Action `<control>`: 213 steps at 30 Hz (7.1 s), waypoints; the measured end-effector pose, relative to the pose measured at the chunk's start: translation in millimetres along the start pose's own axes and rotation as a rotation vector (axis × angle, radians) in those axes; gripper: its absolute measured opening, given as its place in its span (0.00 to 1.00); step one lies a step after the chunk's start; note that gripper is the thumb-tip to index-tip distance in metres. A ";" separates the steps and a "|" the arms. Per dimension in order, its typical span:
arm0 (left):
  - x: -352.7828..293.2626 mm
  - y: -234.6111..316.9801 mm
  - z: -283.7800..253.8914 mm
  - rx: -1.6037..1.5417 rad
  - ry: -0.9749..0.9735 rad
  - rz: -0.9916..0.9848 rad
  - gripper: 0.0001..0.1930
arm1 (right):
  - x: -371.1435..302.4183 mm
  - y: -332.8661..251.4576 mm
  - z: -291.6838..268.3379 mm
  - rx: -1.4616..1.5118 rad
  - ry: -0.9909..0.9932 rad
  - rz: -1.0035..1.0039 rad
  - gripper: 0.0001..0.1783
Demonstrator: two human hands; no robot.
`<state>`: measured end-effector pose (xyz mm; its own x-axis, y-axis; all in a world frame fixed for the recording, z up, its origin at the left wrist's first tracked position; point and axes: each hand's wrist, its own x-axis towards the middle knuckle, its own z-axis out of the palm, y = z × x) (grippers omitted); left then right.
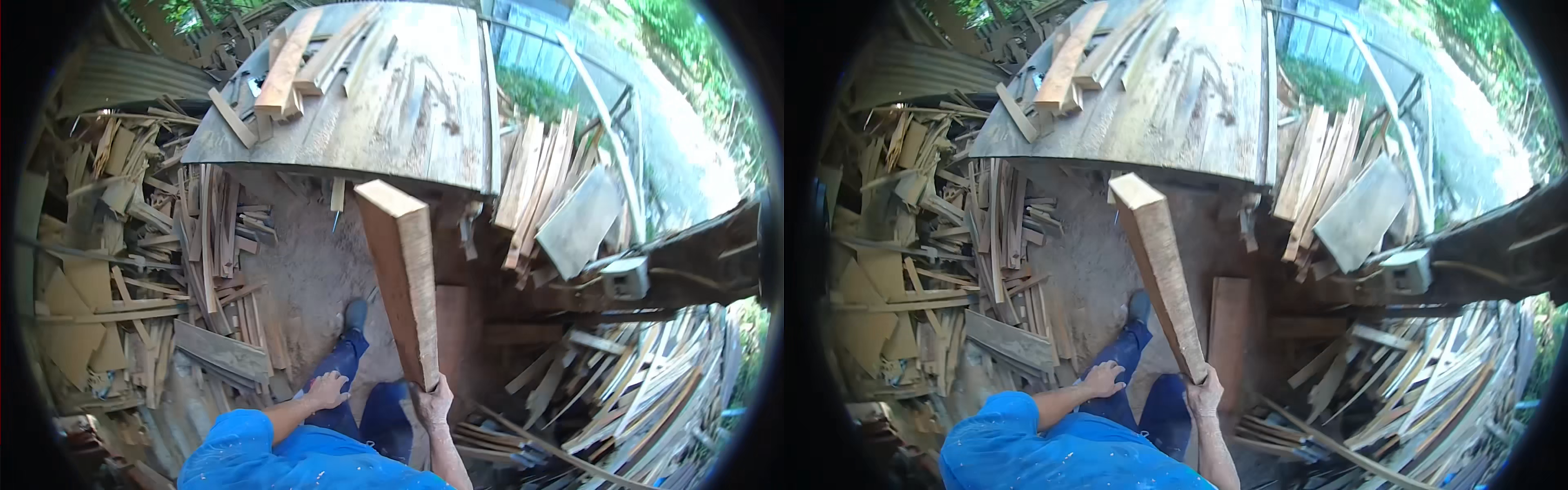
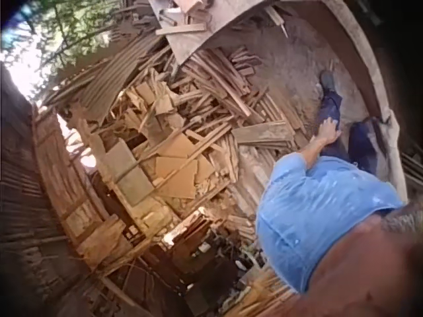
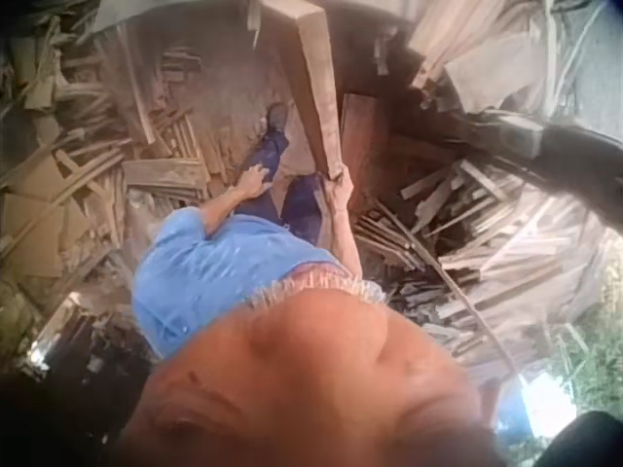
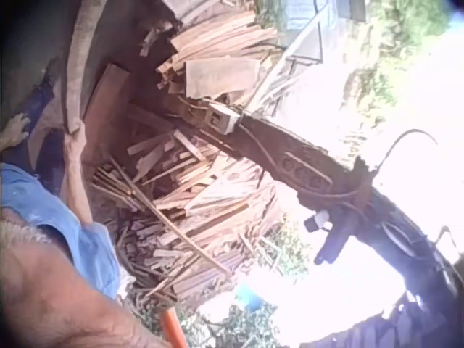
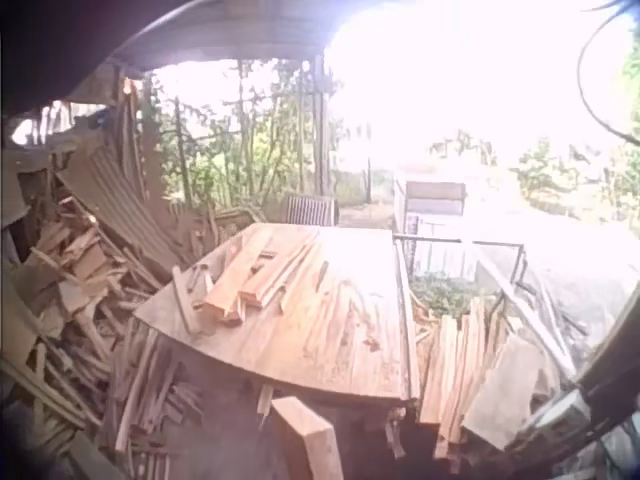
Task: The person repeatedly positions long wooden boards on a table saw and pushes them through the spinning blade to cut them into narrower strips, setting the finished pieces aside after each cut.
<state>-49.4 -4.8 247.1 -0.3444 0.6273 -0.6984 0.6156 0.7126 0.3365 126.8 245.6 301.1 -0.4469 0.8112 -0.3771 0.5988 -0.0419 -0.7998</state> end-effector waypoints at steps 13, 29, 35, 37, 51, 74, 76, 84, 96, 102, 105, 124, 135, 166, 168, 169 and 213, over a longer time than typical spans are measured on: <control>28.7 -73.2 -156.9 -0.621 0.787 0.025 0.42 | 152.1 -312.1 5.4 0.615 -0.178 -0.523 0.29; -109.5 -68.5 -114.6 -0.744 0.758 -0.352 0.42 | 238.4 -238.0 185.6 0.792 -0.614 0.213 0.28; -106.0 -24.9 -102.0 -0.737 0.684 -0.608 0.43 | 237.2 -287.8 198.5 0.829 -0.715 0.485 0.23; -94.0 2.3 -139.5 -0.784 0.594 -0.699 0.43 | 262.5 -288.4 192.7 0.840 -0.779 0.447 0.24; -25.1 -2.0 -187.7 -0.861 0.443 -0.794 0.43 | 430.2 -344.2 241.5 -0.449 -0.146 -0.603 0.50; 59.3 -54.5 -255.6 -0.794 0.499 -0.645 0.38 | 517.6 -387.4 313.5 -0.325 -0.007 -0.494 0.43; 62.8 -51.9 -266.0 -0.804 0.470 -0.659 0.38 | 519.5 -390.2 311.9 -0.333 -0.023 -0.478 0.43; 56.8 -29.6 -289.3 -0.807 0.445 -0.673 0.37 | 530.8 -373.4 309.9 -0.328 0.009 -0.539 0.44; -102.0 29.7 -197.1 -0.443 0.496 -1.020 0.36 | 550.8 -502.8 247.6 -0.933 -0.471 -1.437 0.32; -146.5 25.1 -157.5 -0.394 0.506 -0.994 0.36 | 615.5 -498.3 188.3 -0.984 -0.220 -1.379 0.32; -152.6 17.1 -145.2 -0.414 0.495 -0.963 0.36 | 601.9 -479.3 170.1 -0.799 -0.216 -1.183 0.30; -150.4 3.6 -150.1 -0.563 0.464 -0.964 0.35 | 601.8 -489.9 207.9 -0.462 -0.522 -1.279 0.11; -142.1 -6.2 -147.4 -1.015 0.401 -0.975 0.26 | 580.6 -472.9 225.8 -0.367 -0.479 -1.044 0.35; 12.4 -68.3 -215.2 -0.862 0.369 -0.653 0.38 | 511.4 -395.1 314.0 -0.315 -0.015 -0.456 0.48; 21.1 -66.5 -221.1 -0.865 0.375 -0.659 0.37 | 521.4 -399.3 317.0 -0.332 -0.001 -0.520 0.47; 23.8 -64.5 -224.7 -0.873 0.382 -0.669 0.37 | 525.5 -402.8 317.1 -0.329 -0.003 -0.510 0.47; 119.8 -67.6 -310.8 -0.855 0.430 -0.568 0.37 | 469.2 -394.3 299.3 -0.217 -0.088 -0.453 0.51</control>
<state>-352.5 119.7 337.0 -0.7399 0.0795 -0.6680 -0.3440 0.8087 0.4772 -517.9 468.2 299.6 -0.7421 0.6676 -0.0604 0.4525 0.4325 -0.7799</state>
